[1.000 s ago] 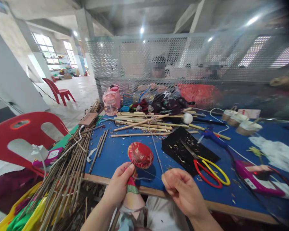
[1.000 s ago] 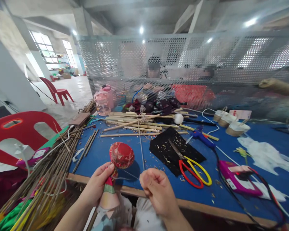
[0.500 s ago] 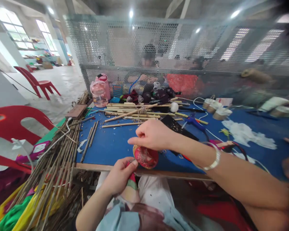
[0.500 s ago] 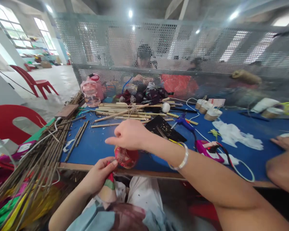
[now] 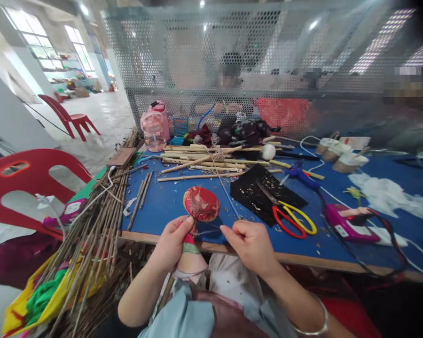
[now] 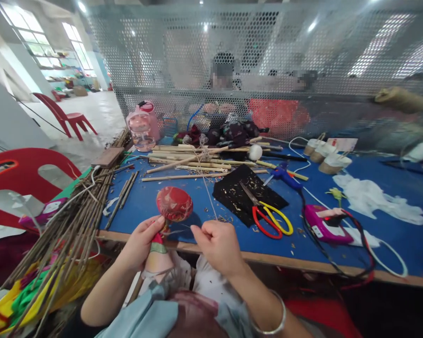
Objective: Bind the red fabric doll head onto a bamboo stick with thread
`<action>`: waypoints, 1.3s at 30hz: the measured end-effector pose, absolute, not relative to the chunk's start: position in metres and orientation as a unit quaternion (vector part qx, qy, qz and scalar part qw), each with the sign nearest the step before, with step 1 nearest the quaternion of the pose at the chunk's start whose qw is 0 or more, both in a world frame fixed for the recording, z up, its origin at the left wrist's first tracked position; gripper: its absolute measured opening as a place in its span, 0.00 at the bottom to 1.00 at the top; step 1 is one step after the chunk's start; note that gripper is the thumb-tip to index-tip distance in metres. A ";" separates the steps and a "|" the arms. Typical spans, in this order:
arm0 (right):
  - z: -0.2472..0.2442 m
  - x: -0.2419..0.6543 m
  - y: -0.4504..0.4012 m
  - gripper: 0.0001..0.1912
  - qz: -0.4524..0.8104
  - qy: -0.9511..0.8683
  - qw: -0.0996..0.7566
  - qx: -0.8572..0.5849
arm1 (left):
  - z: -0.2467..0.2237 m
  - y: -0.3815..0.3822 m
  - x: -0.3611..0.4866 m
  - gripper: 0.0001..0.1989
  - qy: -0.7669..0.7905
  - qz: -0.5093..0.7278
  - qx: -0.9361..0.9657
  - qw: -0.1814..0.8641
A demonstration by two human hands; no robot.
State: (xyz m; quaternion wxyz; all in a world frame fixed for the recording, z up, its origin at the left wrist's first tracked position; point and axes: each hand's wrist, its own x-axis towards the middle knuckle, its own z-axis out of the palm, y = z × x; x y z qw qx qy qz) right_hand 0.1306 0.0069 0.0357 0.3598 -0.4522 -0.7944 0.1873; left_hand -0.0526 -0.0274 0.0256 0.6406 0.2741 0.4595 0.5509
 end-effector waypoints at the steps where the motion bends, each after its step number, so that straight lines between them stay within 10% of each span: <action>1: 0.030 0.132 0.008 0.25 0.213 -0.783 0.356 -0.463 | 0.026 -0.028 -0.052 0.15 0.456 0.551 0.262 0.647; 9: 0.028 0.135 0.073 0.17 0.585 -0.746 0.095 -0.304 | 0.033 -0.050 -0.040 0.20 0.343 0.421 0.231 0.808; 14: 0.112 0.106 0.104 0.16 0.453 -0.846 -0.070 -0.271 | 0.019 -0.048 -0.020 0.20 0.334 0.325 0.311 0.828; 22: 0.142 0.126 0.008 0.09 0.127 -0.891 0.152 -0.409 | 0.026 -0.025 -0.050 0.14 0.465 0.541 0.338 0.614; 27: 0.068 0.146 0.009 0.22 0.246 -0.829 0.220 -0.450 | 0.036 -0.027 -0.055 0.12 0.446 0.567 0.279 0.634; 36: 0.032 0.144 0.037 0.09 0.377 -0.744 0.344 -0.431 | 0.024 -0.024 -0.044 0.15 0.277 0.444 0.208 0.826; 39: 0.038 0.142 0.051 0.23 0.395 -0.780 0.353 -0.334 | 0.011 -0.017 -0.035 0.19 0.199 0.362 0.184 0.892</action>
